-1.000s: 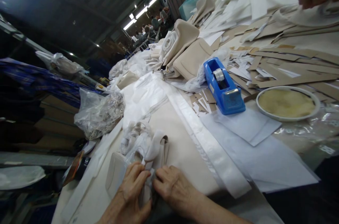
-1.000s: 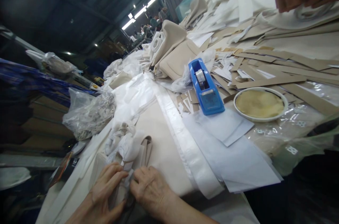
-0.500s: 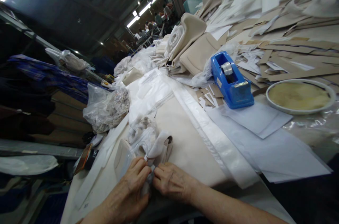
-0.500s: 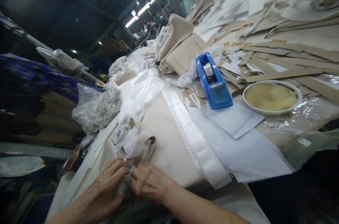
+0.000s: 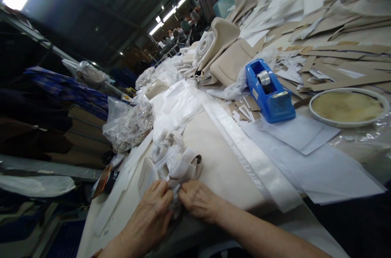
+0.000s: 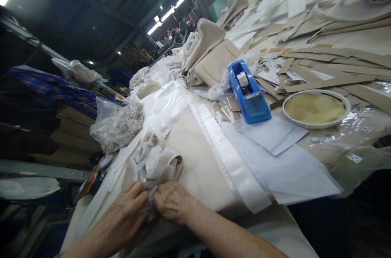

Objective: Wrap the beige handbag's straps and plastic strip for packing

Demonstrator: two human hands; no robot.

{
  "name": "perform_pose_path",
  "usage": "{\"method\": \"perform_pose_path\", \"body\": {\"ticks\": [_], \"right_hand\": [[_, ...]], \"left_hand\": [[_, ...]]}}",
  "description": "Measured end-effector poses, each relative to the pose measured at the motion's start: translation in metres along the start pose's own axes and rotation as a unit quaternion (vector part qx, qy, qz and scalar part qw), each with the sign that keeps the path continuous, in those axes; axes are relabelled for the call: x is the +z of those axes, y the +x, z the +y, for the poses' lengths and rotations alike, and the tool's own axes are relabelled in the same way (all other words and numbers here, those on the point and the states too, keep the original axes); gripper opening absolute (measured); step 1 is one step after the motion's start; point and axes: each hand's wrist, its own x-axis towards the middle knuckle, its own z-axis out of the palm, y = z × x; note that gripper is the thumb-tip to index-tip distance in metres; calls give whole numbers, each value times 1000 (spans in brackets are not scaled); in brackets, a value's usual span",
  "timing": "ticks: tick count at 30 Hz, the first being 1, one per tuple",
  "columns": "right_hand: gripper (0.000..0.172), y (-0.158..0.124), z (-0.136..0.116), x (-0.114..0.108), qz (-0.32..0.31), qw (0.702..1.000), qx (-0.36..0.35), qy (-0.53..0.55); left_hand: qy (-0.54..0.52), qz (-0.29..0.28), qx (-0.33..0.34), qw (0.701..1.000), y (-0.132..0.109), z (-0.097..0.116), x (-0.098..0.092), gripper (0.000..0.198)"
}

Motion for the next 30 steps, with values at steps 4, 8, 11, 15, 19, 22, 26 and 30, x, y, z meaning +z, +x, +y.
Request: {"method": "perform_pose_path", "body": {"ticks": [4, 8, 11, 15, 19, 22, 26, 30], "right_hand": [[19, -2, 2, 0, -6, 999, 32, 14], [23, -3, 3, 1, -8, 997, 67, 34], [26, -5, 3, 3, -7, 995, 89, 47], [22, -7, 4, 5, -1, 992, 113, 59], [9, -11, 2, 4, 20, 992, 107, 68], [17, -11, -4, 5, 39, 992, 92, 73], [14, -6, -13, 15, 60, 990, 114, 62], [11, -1, -14, 26, 85, 984, 148, 48]], "left_hand": [[26, 36, 12, 999, -5, -11, 3, 17], [62, 85, 38, 994, -11, -22, 14, 23], [81, 118, 78, 987, -13, -27, 16, 26], [73, 160, 141, 974, -13, -28, 7, 26], [72, 214, 185, 956, -11, -31, 7, 24], [61, 255, 193, 946, -10, -34, 16, 26], [55, 274, 201, 939, -11, -35, 22, 29], [55, 278, 202, 937, -12, -32, 17, 29]]}}
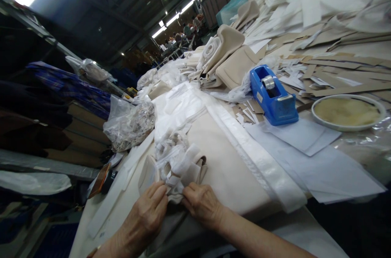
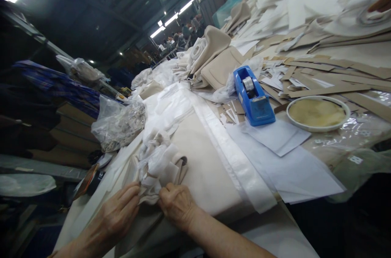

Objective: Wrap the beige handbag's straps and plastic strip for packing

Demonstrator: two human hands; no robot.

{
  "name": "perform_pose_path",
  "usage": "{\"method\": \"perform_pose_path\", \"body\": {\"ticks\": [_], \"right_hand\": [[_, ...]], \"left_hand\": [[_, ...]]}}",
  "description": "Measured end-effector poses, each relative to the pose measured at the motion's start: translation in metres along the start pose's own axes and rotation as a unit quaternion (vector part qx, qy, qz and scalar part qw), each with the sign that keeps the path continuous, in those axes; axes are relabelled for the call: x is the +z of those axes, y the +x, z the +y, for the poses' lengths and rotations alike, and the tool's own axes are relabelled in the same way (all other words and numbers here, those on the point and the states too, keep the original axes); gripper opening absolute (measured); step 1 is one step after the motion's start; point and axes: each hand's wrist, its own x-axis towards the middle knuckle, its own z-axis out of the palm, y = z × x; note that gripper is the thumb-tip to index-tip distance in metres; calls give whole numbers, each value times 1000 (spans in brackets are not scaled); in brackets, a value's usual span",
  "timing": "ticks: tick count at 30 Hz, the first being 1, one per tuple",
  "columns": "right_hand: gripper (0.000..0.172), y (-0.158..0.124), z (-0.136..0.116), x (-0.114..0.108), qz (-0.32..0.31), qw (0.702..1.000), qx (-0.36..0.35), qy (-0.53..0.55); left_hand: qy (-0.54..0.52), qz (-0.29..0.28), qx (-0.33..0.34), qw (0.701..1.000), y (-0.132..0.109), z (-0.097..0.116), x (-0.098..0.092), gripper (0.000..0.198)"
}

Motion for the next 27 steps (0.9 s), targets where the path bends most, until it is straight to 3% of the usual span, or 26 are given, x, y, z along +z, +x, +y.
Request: {"method": "perform_pose_path", "body": {"ticks": [5, 13, 20, 24, 27], "right_hand": [[12, 1, 0, 6, 34, 999, 35, -16], [9, -5, -11, 1, 64, 997, -33, 6], [3, -3, -13, 17, 99, 993, 58, 30], [9, -4, -12, 21, 107, 993, 44, 35], [11, -5, -11, 22, 116, 992, 28, 40]], "left_hand": [[11, 6, 15, 1000, 5, 5, -3, 26], [-21, 11, -13, 1000, -4, 2, 7, 27], [-53, 12, -26, 998, 0, 6, 0, 26], [-38, -57, -84, 994, 5, 12, -5, 23], [21, -89, -85, 992, 9, 15, -5, 19]]}}
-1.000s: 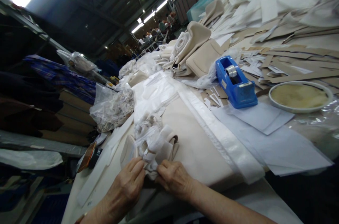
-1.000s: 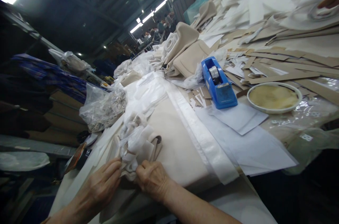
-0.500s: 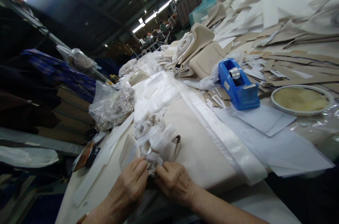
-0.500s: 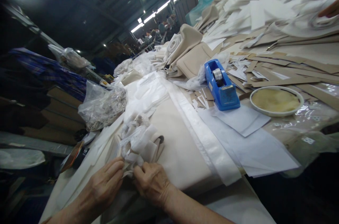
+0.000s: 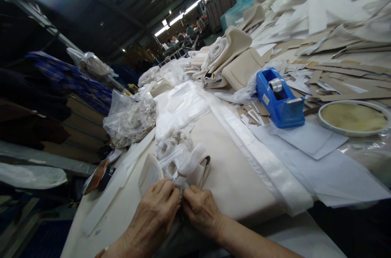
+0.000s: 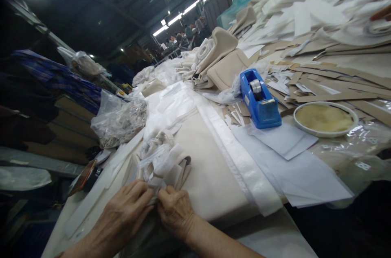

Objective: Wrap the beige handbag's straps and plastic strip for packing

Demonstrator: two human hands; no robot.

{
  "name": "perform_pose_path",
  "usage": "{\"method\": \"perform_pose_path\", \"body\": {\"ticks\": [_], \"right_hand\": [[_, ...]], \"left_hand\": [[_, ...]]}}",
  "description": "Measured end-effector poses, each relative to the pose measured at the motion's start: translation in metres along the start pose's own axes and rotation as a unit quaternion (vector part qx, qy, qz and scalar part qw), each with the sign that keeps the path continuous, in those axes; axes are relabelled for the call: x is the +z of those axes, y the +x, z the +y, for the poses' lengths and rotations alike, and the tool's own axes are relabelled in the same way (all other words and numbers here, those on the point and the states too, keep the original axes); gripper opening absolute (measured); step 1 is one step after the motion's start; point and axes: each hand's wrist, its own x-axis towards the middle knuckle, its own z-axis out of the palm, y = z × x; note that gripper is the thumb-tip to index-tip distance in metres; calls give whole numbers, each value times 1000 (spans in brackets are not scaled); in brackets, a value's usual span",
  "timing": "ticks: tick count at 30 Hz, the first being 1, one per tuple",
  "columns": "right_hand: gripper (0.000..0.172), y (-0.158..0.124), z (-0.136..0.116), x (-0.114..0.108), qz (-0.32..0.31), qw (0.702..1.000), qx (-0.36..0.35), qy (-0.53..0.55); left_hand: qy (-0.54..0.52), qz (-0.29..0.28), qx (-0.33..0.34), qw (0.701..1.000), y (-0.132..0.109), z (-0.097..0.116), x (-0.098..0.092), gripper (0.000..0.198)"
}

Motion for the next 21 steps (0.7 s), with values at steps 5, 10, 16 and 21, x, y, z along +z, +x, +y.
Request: {"method": "perform_pose_path", "body": {"ticks": [5, 10, 16, 21], "right_hand": [[21, 0, 1, -1, 27, 999, -21, 13], [29, 1, 1, -4, 57, 996, -62, 43], [36, 6, 1, -2, 84, 992, -74, 55], [32, 5, 2, 6, 92, 988, -105, 67]], "left_hand": [[11, 60, 42, 997, 2, -1, 6, 34], [-25, 101, 45, 994, 0, -5, 13, 39], [-29, 128, 31, 991, -1, -3, 18, 38], [-45, 110, 13, 993, 0, 2, 19, 33]]}}
